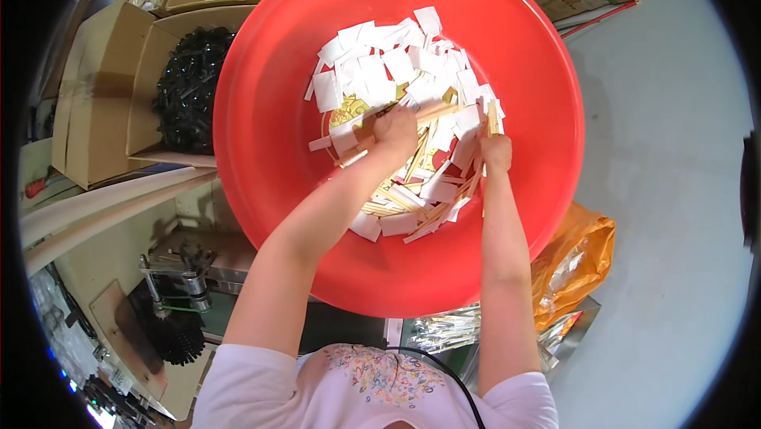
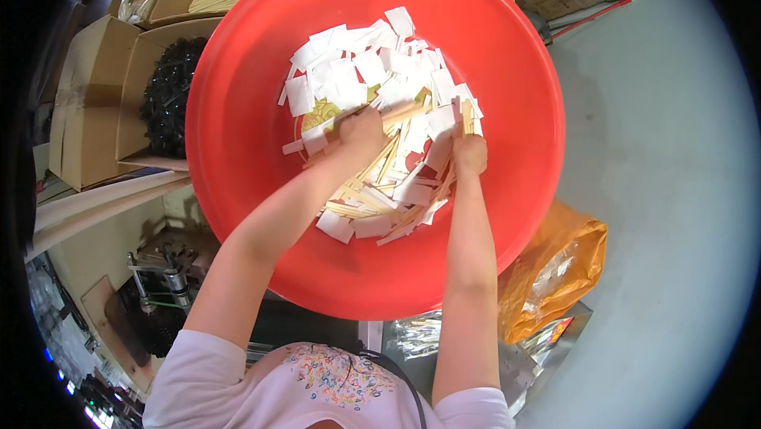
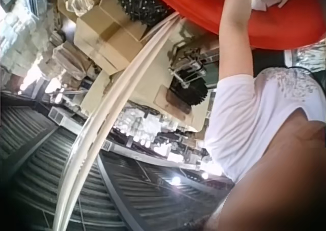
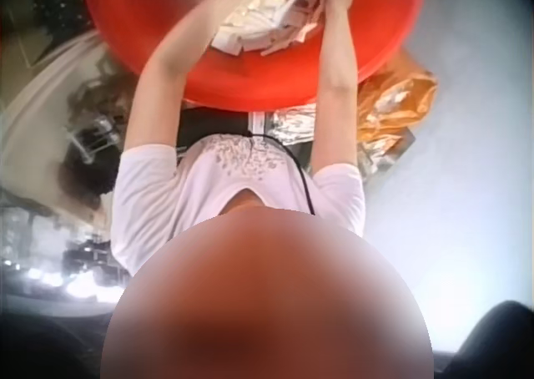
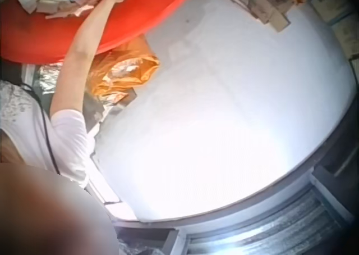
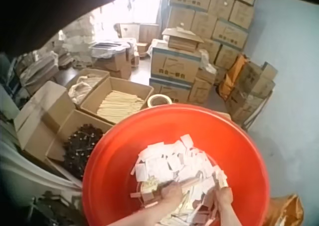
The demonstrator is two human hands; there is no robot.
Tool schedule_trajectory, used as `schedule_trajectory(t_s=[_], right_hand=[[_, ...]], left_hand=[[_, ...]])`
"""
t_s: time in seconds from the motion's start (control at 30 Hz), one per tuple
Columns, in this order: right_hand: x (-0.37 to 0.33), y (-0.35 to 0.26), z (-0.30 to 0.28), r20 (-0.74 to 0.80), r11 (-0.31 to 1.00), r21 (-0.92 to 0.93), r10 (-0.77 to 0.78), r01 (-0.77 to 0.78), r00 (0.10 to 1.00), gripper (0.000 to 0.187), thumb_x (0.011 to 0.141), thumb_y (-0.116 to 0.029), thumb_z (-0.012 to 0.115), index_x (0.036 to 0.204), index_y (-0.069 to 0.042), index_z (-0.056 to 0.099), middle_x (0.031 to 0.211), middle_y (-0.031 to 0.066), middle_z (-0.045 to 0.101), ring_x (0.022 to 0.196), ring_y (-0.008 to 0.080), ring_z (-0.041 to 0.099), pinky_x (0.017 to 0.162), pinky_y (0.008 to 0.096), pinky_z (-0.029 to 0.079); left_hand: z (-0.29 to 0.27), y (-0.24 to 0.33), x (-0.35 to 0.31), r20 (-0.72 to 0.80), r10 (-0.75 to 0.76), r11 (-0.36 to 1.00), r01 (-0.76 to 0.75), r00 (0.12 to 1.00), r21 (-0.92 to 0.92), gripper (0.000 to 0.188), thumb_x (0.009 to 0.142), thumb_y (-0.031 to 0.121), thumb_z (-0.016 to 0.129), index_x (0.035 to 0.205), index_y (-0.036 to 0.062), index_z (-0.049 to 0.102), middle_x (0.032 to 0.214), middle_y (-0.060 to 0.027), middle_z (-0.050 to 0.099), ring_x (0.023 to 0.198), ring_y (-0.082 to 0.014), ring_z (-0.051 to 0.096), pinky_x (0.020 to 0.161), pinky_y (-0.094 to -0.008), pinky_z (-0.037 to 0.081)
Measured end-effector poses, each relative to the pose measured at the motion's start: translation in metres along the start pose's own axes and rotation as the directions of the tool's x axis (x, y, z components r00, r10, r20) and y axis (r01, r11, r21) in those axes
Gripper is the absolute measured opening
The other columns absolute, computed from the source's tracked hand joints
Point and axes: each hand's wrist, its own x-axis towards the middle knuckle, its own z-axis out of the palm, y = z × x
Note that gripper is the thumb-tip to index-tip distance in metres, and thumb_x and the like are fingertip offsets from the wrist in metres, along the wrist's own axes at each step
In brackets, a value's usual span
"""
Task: Sorting and bundling incense sticks from a large bowl and placing them onto a packaging machine conveyor.
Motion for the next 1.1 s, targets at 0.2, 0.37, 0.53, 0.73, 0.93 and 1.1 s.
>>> schedule_trajectory(t_s=[0.2,0.37,0.53,0.73,0.93,1.1], right_hand=[[0.026,0.034,0.032,0.029,0.996,0.085,-0.021,0.018,0.999,0.038,0.062,-0.029,0.071,0.079,0.005,0.066,0.076,0.0202,0.065,0.074,0.0302,0.064,0.067,0.0376,0.05],[0.018,0.017,0.008,0.257,0.792,0.568,0.087,-0.223,0.963,0.016,0.069,-0.011,0.067,0.066,0.004,0.062,0.066,0.0098,0.062,0.058,0.0196,0.061,0.05,0.03,0.047],[-0.017,-0.006,-0.062,0.509,0.425,0.805,-0.138,-0.414,0.849,0.013,0.077,-0.004,0.059,0.086,0.006,0.057,0.07,0.0108,0.06,0.056,0.0213,0.059,0.051,0.0332,0.051],[-0.096,-0.017,-0.117,0.611,0.49,0.763,-0.335,-0.422,0.717,0.023,0.083,-0.005,0.055,0.103,0.005,0.049,0.077,0.0118,0.06,0.066,0.0233,0.062,0.063,0.0349,0.055],[-0.199,-0.035,-0.171,0.499,0.339,0.866,-0.554,-0.366,0.666,0.022,0.087,-0.013,0.056,0.101,0.003,0.052,0.079,0.0086,0.06,0.071,0.0188,0.061,0.064,0.0318,0.054],[-0.265,-0.029,-0.173,0.377,0.286,0.921,-0.481,-0.264,0.791,0.03,0.088,-0.023,0.056,0.106,0.002,0.053,0.088,0.0062,0.06,0.076,0.014,0.06,0.067,0.0287,0.051]], left_hand=[[-0.016,0.014,-0.043,0.194,0.069,0.997,-0.06,0.979,-0.049,0.059,0.079,0.027,0.062,0.113,-0.0147,0.038,0.102,-0.0231,0.06,0.101,-0.0304,0.056,0.083,-0.0362,0.045],[0.016,0.015,-0.042,-0.043,0.044,0.992,-0.038,0.998,0.12,0.034,0.079,0.015,0.055,0.103,-0.0083,0.052,0.096,-0.0202,0.059,0.1,-0.0305,0.055,0.082,-0.0399,0.045],[0.009,0.004,-0.017,0.165,-0.133,0.969,0.163,0.977,-0.184,0.037,0.071,0.025,0.07,0.096,-0.0001,0.061,0.091,-0.0197,0.064,0.086,-0.0246,0.063,0.068,-0.0358,0.051],[-0.081,-0.007,-0.038,0.464,0.28,0.143,0.441,0.841,-0.886,0.034,0.074,0.01,0.069,0.104,-0.0013,0.059,0.086,-0.0114,0.063,0.075,-0.0209,0.062,0.064,-0.0362,0.051],[-0.157,0.018,-0.148,0.268,0.472,0.028,0.289,0.84,-0.957,0.028,0.084,0.013,0.061,0.107,0.0001,0.052,0.087,-0.0081,0.059,0.076,-0.0179,0.06,0.066,-0.033,0.052],[-0.146,0.009,-0.203,0.194,0.465,-0.026,0.232,0.864,-0.972,0.037,0.086,0.018,0.06,0.117,0.0041,0.046,0.096,-0.0067,0.058,0.086,-0.0157,0.059,0.068,-0.0321,0.051]])
